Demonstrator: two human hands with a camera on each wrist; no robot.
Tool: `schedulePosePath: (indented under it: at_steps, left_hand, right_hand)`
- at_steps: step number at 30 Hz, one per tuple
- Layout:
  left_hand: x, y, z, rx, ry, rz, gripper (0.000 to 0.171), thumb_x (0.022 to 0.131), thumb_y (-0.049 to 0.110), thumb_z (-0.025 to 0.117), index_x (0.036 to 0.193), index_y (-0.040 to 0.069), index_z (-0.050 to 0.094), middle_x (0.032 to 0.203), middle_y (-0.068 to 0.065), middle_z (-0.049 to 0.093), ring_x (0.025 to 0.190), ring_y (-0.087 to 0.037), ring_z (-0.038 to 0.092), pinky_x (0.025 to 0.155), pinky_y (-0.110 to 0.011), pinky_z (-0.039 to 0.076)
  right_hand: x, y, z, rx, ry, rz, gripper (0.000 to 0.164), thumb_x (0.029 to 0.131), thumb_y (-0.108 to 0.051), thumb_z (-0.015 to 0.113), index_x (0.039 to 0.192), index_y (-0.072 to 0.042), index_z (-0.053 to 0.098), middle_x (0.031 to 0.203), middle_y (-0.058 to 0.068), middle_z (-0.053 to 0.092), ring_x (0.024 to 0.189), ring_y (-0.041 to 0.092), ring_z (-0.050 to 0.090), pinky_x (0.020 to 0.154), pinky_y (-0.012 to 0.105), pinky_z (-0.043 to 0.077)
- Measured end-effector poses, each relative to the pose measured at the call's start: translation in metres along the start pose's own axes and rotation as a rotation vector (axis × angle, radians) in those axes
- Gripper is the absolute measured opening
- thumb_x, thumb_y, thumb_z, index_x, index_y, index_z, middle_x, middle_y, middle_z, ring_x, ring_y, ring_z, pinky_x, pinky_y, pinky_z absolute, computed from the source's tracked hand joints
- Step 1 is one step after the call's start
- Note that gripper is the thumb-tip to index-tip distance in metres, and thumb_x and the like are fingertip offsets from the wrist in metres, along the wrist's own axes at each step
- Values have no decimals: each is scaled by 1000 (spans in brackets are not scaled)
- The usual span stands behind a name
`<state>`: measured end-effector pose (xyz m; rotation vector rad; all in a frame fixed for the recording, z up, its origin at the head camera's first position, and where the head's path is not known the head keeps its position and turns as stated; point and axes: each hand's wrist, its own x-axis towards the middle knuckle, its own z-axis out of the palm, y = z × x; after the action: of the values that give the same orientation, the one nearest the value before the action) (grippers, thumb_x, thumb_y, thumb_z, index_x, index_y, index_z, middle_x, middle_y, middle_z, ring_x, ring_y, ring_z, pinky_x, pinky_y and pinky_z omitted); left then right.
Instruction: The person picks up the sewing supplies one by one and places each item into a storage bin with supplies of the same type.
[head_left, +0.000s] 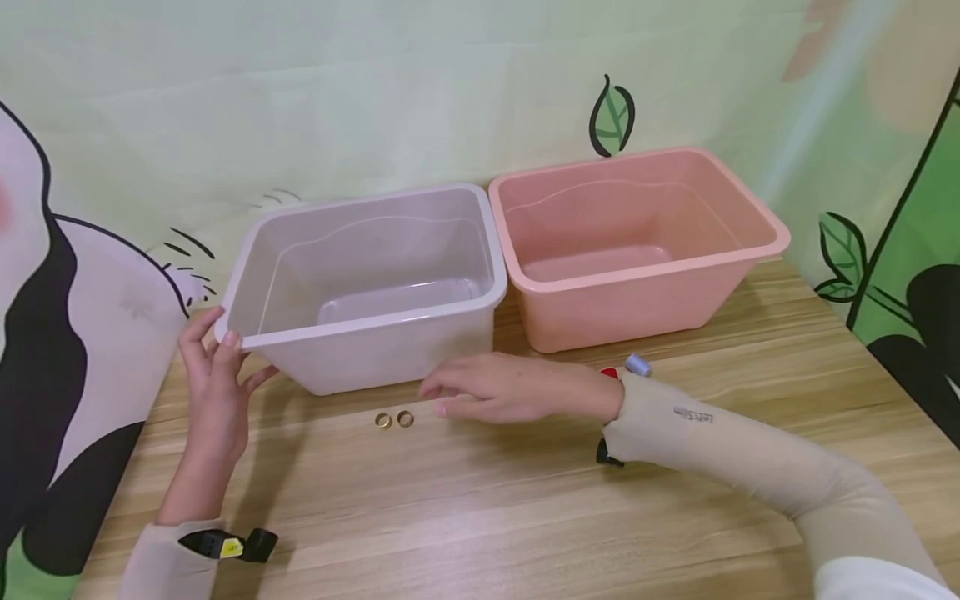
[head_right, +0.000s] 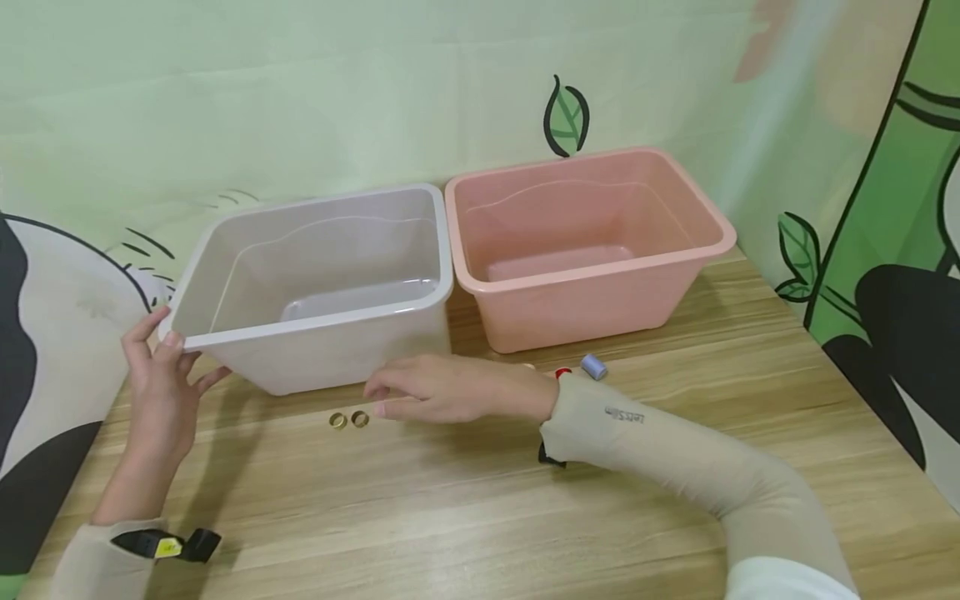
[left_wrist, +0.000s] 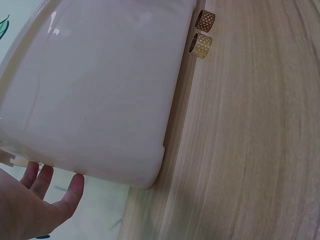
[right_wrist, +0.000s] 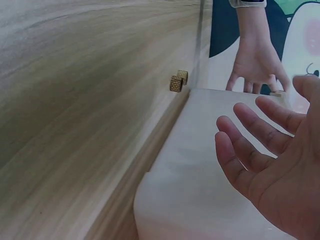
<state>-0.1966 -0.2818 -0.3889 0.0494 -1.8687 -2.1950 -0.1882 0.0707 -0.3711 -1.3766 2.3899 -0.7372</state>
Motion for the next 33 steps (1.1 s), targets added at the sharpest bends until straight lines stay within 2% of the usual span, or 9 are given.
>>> schedulePosePath:
  at_steps: [5, 11, 19, 26, 33]
  left_hand:
    - [1, 0, 1, -17, 0, 5, 45, 103, 26, 56, 144, 29, 36, 144, -3, 42, 120, -21, 53, 78, -29, 59]
    - [1, -1, 2, -34, -3, 10, 45, 103, 26, 56, 144, 28, 36, 145, -3, 42, 121, -22, 52, 79, -30, 58]
    - [1, -2, 1, -23, -5, 15, 45, 103, 26, 56, 144, 29, 36, 145, -4, 42, 120, -21, 53, 78, -30, 59]
    - [0, -3, 0, -10, -8, 20, 47, 103, 28, 56, 144, 29, 35, 146, -4, 42, 121, -22, 53, 79, -30, 59]
    - [0, -2, -1, -26, -9, 21, 47, 102, 27, 56, 145, 28, 36, 146, -5, 42, 121, -22, 53, 79, -30, 59]
  right_hand:
    - [5, 4, 6, 9, -4, 3, 42, 107, -40, 51, 139, -13, 57, 132, 1, 62, 117, 19, 61, 102, 29, 50]
    - [13, 8, 12, 26, -1, 20, 42, 103, -34, 59, 137, -10, 58, 130, 4, 64, 115, 22, 62, 100, 29, 50]
    - [24, 10, 24, 27, -3, 61, 43, 100, -31, 65, 136, -8, 58, 129, 6, 65, 116, 21, 62, 98, 26, 51]
    - [32, 14, 35, 98, 20, 97, 37, 97, -22, 71, 129, -6, 62, 116, 8, 69, 99, 17, 67, 90, 24, 55]
    - [37, 19, 47, 142, 55, 155, 33, 95, -20, 74, 123, -5, 65, 104, 6, 71, 88, 9, 65, 83, 23, 57]
